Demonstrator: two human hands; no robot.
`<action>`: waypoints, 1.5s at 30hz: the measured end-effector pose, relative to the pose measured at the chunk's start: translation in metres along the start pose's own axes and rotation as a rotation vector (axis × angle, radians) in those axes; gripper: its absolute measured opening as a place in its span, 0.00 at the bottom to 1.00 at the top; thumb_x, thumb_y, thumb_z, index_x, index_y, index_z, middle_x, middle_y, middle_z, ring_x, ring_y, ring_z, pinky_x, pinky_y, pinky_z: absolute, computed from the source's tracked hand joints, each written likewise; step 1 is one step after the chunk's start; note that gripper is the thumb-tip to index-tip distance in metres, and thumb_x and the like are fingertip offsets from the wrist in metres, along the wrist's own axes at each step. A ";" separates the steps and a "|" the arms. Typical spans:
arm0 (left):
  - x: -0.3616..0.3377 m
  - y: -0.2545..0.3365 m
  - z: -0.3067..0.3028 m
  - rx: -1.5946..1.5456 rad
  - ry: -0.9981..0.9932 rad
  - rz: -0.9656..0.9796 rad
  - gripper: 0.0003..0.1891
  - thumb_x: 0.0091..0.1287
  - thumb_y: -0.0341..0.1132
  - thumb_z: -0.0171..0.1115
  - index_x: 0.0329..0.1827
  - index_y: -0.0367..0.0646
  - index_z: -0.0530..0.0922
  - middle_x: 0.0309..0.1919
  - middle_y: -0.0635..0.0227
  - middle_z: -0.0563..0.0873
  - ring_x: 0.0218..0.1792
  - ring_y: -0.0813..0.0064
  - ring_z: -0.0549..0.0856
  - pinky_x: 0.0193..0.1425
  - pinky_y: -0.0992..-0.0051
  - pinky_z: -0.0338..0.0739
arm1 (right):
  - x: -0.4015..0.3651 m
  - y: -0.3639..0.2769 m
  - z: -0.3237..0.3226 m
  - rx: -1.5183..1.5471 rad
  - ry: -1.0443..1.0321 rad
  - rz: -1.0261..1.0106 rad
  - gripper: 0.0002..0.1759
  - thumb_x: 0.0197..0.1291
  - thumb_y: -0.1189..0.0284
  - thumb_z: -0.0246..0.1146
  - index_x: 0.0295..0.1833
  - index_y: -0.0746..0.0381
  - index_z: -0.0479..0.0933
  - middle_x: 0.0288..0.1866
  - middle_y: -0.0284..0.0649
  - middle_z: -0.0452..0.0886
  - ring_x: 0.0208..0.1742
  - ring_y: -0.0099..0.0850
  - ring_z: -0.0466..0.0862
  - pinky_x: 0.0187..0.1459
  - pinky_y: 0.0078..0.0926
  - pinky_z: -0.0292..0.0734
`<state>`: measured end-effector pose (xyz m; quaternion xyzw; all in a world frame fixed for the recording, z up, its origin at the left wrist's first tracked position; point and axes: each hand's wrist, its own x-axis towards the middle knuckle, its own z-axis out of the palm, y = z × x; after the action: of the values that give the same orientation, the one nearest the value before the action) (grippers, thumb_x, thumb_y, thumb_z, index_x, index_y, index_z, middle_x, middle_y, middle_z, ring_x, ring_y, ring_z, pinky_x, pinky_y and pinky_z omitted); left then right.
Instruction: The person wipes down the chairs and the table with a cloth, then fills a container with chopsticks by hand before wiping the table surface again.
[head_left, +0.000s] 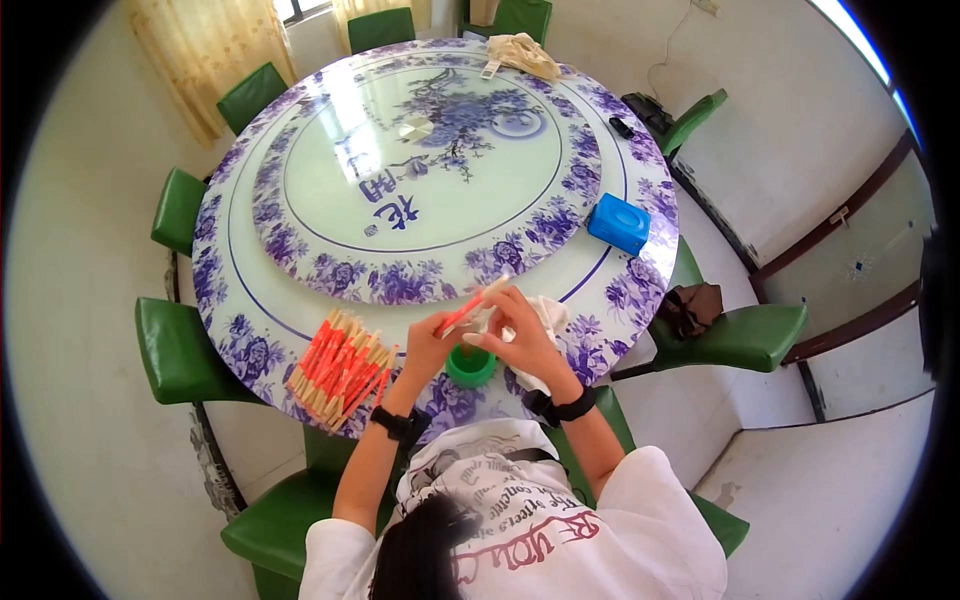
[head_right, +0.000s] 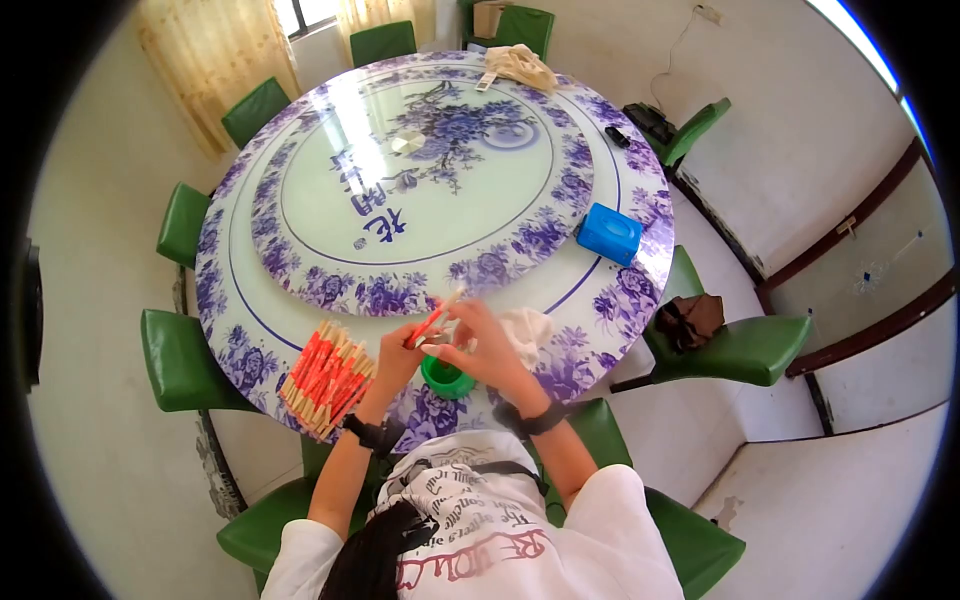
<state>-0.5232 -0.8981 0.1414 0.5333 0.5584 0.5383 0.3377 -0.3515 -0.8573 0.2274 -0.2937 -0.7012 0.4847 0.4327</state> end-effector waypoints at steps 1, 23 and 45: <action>-0.001 0.008 0.002 -0.026 -0.013 -0.017 0.10 0.59 0.27 0.67 0.44 0.39 0.83 0.28 0.70 0.87 0.27 0.87 0.80 0.32 0.82 0.74 | 0.002 -0.001 0.002 -0.016 -0.004 -0.020 0.10 0.53 0.75 0.69 0.40 0.66 0.79 0.33 0.33 0.74 0.28 0.20 0.76 0.31 0.18 0.71; 0.002 0.006 0.011 0.066 -0.221 0.056 0.17 0.53 0.36 0.74 0.47 0.45 0.84 0.28 0.74 0.81 0.24 0.84 0.74 0.30 0.81 0.69 | -0.027 -0.064 -0.059 -0.162 0.375 -0.217 0.15 0.75 0.66 0.46 0.42 0.66 0.68 0.32 0.40 0.77 0.25 0.23 0.76 0.30 0.18 0.72; 0.001 -0.001 -0.009 0.334 -0.134 0.340 0.06 0.53 0.27 0.68 0.33 0.40 0.83 0.29 0.61 0.82 0.33 0.61 0.81 0.37 0.67 0.76 | -0.021 0.083 0.004 -0.535 -0.145 -0.133 0.07 0.60 0.74 0.59 0.44 0.62 0.76 0.41 0.44 0.77 0.40 0.46 0.79 0.39 0.39 0.75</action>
<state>-0.5321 -0.8995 0.1421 0.7026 0.5183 0.4508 0.1859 -0.3461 -0.8465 0.1430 -0.3156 -0.8509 0.2729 0.3194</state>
